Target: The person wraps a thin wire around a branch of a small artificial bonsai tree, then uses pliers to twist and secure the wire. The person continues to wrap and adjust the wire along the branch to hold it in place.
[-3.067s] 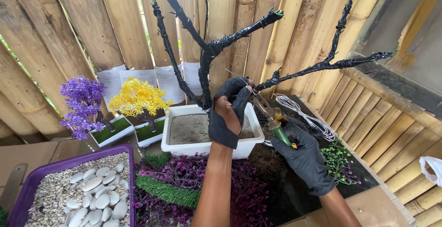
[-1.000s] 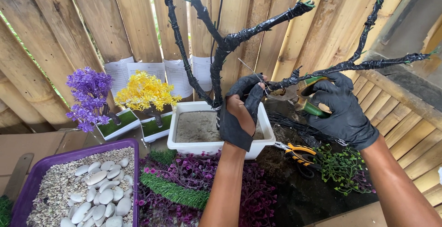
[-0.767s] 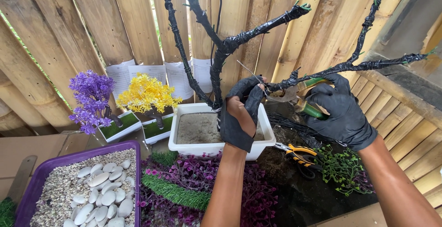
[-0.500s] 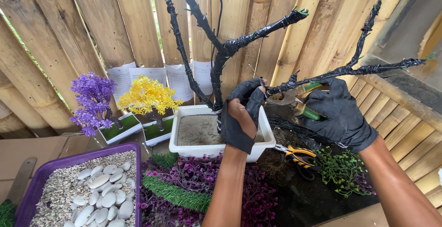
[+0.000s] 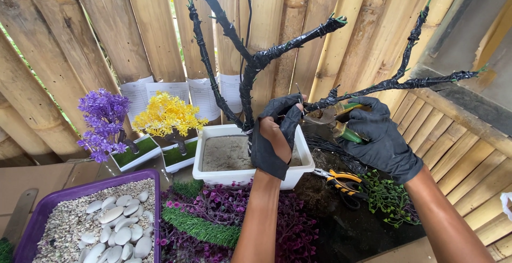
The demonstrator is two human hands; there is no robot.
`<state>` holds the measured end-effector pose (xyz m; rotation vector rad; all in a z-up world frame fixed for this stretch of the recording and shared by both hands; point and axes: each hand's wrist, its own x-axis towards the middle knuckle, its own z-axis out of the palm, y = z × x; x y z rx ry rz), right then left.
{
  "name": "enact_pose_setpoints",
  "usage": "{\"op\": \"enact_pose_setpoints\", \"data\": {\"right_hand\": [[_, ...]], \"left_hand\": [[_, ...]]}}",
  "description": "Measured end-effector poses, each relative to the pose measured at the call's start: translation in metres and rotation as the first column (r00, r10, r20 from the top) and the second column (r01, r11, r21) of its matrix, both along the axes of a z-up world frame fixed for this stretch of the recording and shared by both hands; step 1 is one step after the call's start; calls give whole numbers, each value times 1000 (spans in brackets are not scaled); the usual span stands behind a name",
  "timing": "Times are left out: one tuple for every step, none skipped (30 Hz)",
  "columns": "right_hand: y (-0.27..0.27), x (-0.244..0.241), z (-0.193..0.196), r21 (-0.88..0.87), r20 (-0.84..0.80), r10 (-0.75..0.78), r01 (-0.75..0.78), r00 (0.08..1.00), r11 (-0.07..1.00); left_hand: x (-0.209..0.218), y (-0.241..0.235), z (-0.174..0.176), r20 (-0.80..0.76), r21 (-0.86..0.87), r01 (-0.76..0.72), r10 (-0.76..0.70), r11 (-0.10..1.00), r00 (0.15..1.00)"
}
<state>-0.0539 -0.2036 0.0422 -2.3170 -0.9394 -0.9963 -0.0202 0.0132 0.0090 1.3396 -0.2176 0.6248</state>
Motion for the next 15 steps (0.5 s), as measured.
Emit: {"op": "enact_pose_setpoints", "data": {"right_hand": [[2,1,-2,1,1,0,0,1000,1000],[4,2,-5,40,-46,17,-15,999,999],[7,3,-8,80,-93,35,-28,995,996],[7,3,-7,81,-93,35,-28,995,996],[7,3,-5,104,-111,57,-45,992,994],[8,3,-4,127,-129,79,-62,989,990],[8,3,-3,127,-130,79,-62,988,990],[8,3,-2,133,-134,79,-61,988,989],[7,3,-1,139,-138,80,-61,987,988],[8,2,0,140,-139,78,-58,987,988],[9,0,0,168,-154,96,-70,983,983],[11,0,2,195,-165,118,-84,979,977],[9,3,-2,196,-164,118,-85,979,977],[6,5,-6,177,-122,104,-82,987,981],[3,7,-10,157,-80,91,-78,993,984]], "left_hand": [[2,-1,1,1,1,0,0,1000,1000],[3,-1,2,17,0,-13,13,1000,1000],[5,-2,3,33,-1,-25,25,1000,999],[5,-3,3,33,-1,-24,24,1000,999],[5,-4,2,35,-19,-24,25,1000,999],[5,-5,2,36,-37,-24,25,999,999],[6,-5,1,35,-37,-24,25,999,999],[7,-6,1,37,-40,-32,33,999,999],[7,-7,0,39,-43,-40,41,998,998],[7,-8,0,38,-42,-37,39,998,999],[7,-9,0,37,-53,-52,54,997,998],[7,-9,1,38,-64,-69,72,996,997],[9,-10,0,39,-63,-69,71,996,997],[11,-11,-1,46,-75,-79,83,994,996],[14,-13,-3,53,-88,-89,94,992,994]]}}
